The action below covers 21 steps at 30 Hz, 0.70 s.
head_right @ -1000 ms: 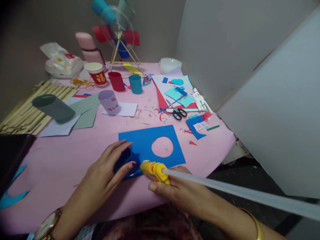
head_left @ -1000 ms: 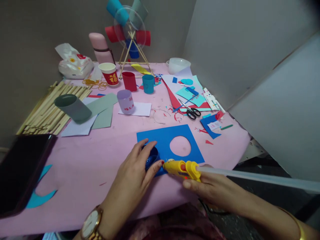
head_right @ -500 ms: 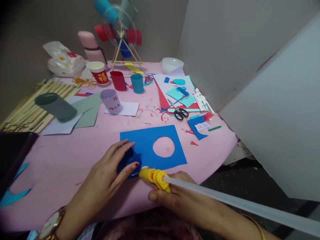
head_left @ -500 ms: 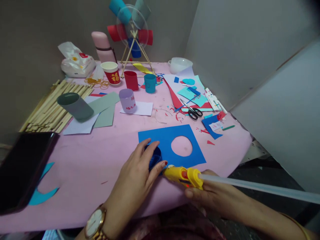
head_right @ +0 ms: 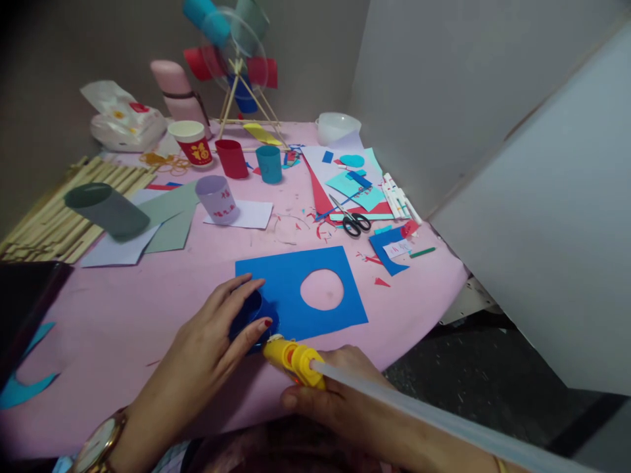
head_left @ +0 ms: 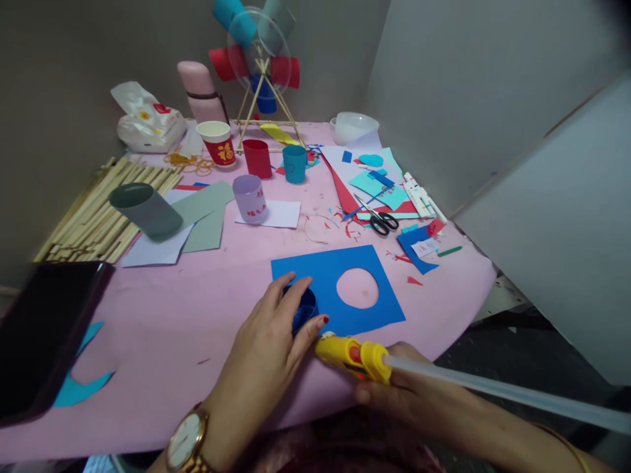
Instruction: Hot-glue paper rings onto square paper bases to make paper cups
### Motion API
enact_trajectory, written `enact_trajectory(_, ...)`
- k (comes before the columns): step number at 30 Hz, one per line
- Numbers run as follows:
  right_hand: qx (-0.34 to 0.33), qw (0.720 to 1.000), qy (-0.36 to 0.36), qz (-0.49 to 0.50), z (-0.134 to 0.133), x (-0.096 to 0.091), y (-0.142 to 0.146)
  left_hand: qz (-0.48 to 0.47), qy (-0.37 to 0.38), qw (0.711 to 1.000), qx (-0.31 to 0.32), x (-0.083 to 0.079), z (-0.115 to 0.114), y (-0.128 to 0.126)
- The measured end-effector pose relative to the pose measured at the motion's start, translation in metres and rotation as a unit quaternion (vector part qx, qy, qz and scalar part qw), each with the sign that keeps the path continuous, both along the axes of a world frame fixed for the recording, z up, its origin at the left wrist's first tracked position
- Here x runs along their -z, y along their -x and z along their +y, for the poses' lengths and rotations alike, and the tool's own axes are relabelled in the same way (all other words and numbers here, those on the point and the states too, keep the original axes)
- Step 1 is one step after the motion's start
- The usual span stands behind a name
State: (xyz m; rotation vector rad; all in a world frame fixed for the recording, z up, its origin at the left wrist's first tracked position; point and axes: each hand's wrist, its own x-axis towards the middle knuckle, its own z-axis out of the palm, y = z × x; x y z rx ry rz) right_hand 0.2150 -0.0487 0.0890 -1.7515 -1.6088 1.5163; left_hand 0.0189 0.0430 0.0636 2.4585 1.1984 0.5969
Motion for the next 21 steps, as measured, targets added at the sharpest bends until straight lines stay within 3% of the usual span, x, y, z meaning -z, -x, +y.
enact_trajectory(5, -0.028, 0.999, -0.04, -0.021, 0.0028, -0.0067, 0.006, -0.005, 0.008, 1.0, 0.003, -0.0017, -0.0002, 0.0013)
enact_trajectory(9, -0.006, 0.998, -0.049, -0.04, 0.004, -0.0068, 0.007, -0.008, 0.021, 1.0, 0.0, -0.003, 0.0, 0.0021)
enact_trajectory(15, -0.04, 0.998, -0.045, 0.021, 0.003, -0.0028, 0.0054, -0.011, 0.02, 1.0, -0.003, -0.0034, 0.0007, 0.0005)
enact_trajectory(21, -0.025, 0.998, -0.051, 0.031, 0.0019, -0.0007, 0.0059, -0.009, 0.02, 1.0, -0.002, -0.0027, -0.0001, -0.0003)
